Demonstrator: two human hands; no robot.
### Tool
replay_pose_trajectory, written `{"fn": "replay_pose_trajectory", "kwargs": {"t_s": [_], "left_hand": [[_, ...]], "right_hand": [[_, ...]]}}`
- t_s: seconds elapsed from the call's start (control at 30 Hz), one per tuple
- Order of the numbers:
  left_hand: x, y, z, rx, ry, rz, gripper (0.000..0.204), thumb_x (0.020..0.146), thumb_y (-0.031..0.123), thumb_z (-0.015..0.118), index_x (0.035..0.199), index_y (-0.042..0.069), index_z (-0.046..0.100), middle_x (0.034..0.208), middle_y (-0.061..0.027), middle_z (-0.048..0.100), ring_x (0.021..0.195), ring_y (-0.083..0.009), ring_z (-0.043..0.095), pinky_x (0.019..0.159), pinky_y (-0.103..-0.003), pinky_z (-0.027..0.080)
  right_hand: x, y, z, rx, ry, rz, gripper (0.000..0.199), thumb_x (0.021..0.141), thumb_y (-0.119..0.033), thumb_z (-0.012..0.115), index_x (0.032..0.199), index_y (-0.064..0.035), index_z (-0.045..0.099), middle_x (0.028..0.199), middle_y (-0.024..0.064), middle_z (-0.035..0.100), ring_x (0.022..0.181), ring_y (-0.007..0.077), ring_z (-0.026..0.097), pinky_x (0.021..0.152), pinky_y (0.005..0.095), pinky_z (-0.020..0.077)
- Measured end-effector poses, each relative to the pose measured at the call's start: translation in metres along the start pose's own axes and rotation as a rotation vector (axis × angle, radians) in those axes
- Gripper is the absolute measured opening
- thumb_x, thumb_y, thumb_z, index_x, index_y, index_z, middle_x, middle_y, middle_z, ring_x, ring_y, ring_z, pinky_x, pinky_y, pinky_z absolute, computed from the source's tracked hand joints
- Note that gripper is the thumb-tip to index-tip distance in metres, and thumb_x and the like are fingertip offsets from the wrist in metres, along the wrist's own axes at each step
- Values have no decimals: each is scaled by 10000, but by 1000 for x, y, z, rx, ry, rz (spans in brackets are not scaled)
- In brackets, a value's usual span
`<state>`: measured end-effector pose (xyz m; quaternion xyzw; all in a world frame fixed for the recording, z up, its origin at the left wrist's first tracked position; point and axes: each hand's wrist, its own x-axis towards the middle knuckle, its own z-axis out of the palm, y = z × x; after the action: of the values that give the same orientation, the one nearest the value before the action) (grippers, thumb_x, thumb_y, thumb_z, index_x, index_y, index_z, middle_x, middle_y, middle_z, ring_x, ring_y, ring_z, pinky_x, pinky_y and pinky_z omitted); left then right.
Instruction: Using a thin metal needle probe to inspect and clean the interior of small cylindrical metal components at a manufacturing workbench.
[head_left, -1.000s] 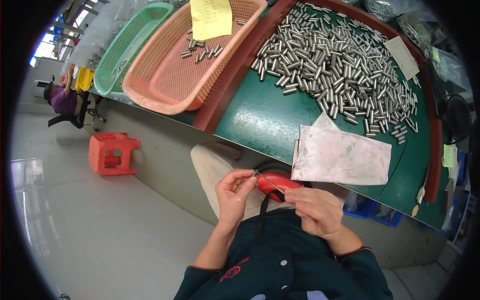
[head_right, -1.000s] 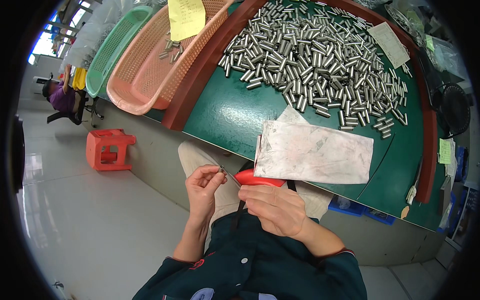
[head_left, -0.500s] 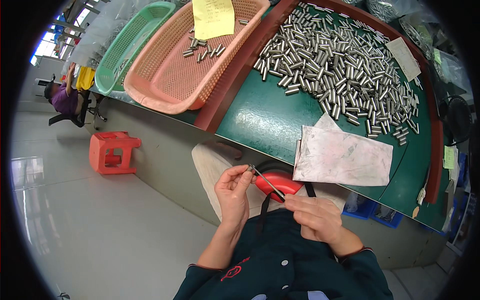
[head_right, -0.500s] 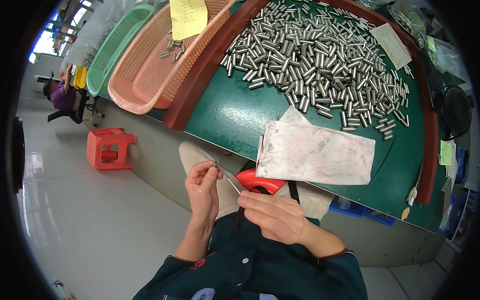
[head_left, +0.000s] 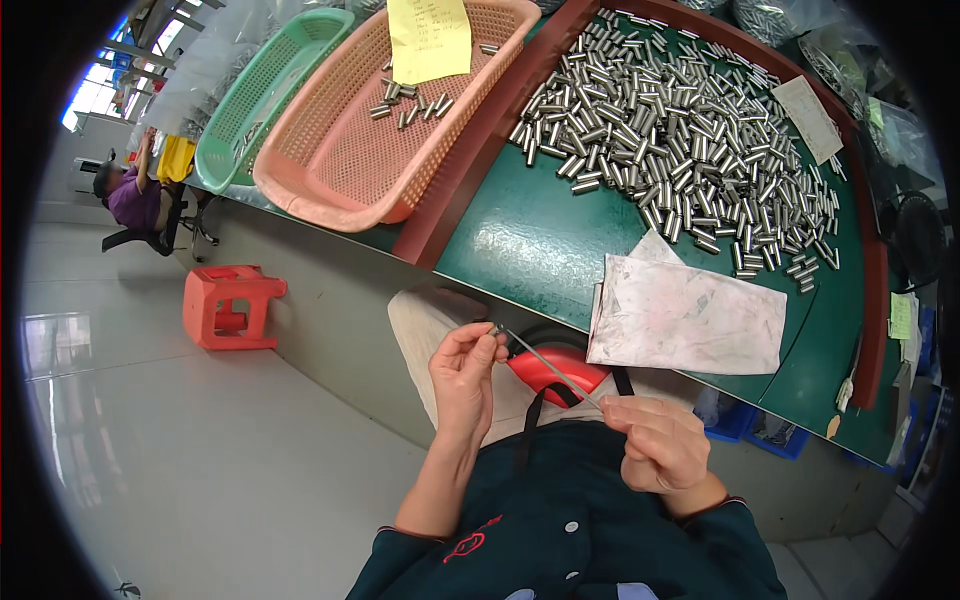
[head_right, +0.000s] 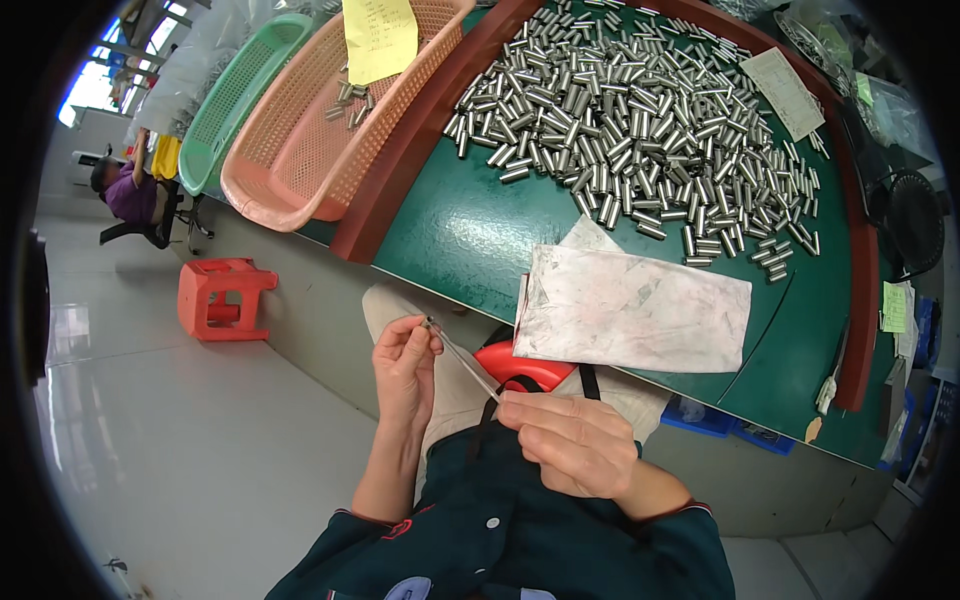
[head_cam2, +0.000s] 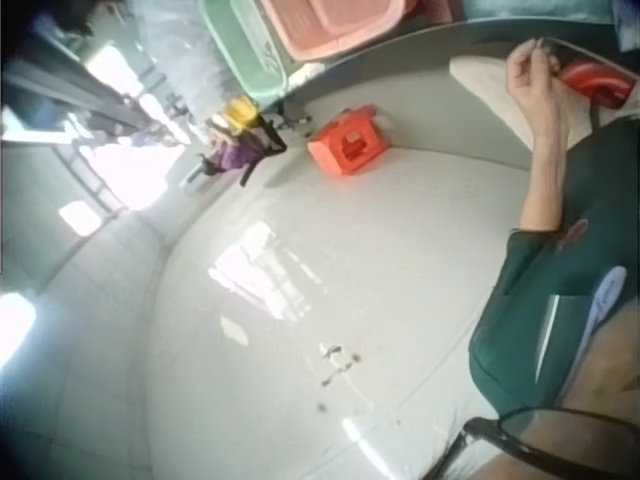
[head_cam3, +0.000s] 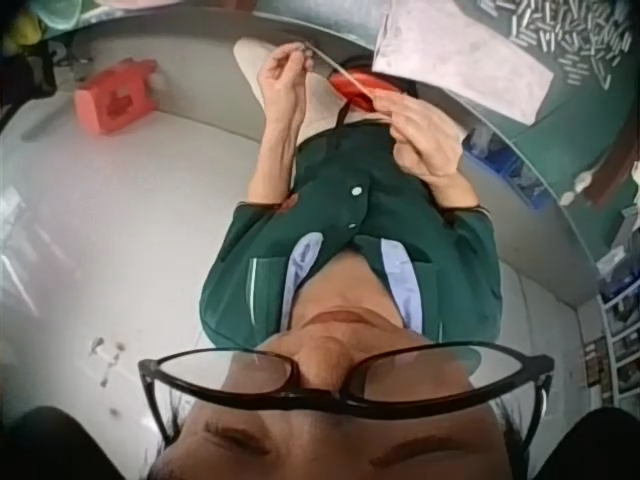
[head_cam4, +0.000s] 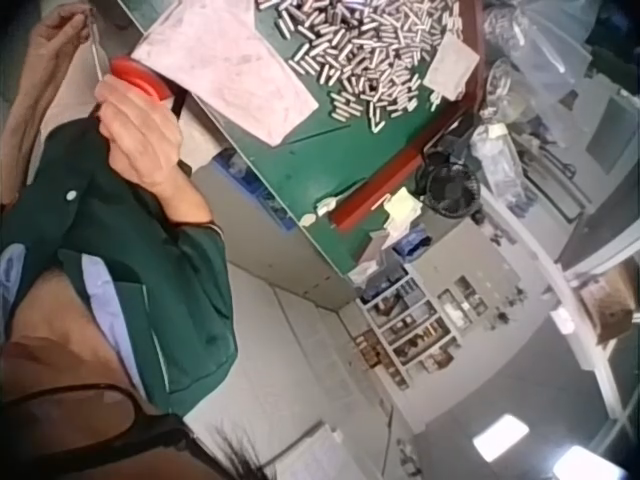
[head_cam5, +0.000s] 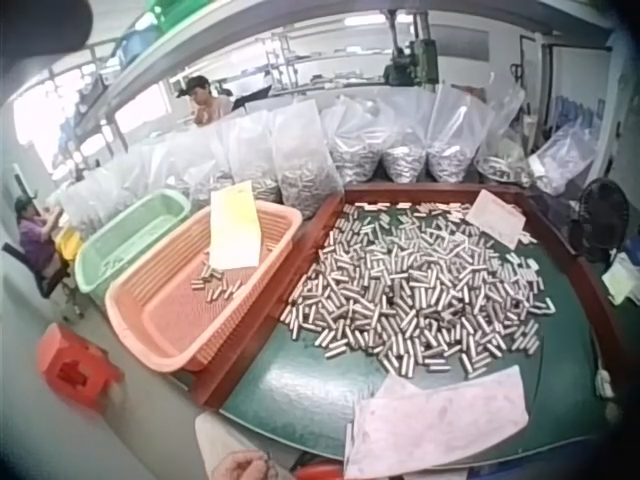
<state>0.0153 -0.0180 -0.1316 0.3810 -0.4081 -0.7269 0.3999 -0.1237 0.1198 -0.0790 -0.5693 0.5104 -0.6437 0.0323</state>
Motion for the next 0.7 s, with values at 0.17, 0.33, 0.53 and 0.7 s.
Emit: {"fn": "replay_pose_trajectory", "kwargs": {"t_s": [0.17,0.33,0.53,0.7], "left_hand": [[0,-1,-11,-310,-180,-277,140,846,82,529,958,-2,544,795,-70,562,685,-117,513,643,-223,426],[-2,-3,-7,-347,-204,-332,134,844,94,536,938,-1,541,775,-59,537,677,-114,493,635,-224,416],[-3,-3,-9,-314,-239,-375,169,824,148,574,930,20,542,757,-30,545,655,-90,463,606,-198,378],[-3,-4,-10,-328,-253,-388,175,825,163,574,924,22,543,740,-24,545,643,-89,454,589,-202,366]], "right_hand": [[1,4,1,35,28,62,212,716,76,567,921,44,524,840,197,622,771,324,633,633,355,534],[3,4,6,43,23,83,218,688,92,575,898,45,539,819,192,626,759,319,635,629,348,534],[5,5,7,36,20,81,241,656,113,572,887,49,541,815,190,627,748,314,637,626,344,534],[3,4,6,35,38,81,259,640,125,566,885,46,539,811,191,627,747,314,637,627,341,534]]}}
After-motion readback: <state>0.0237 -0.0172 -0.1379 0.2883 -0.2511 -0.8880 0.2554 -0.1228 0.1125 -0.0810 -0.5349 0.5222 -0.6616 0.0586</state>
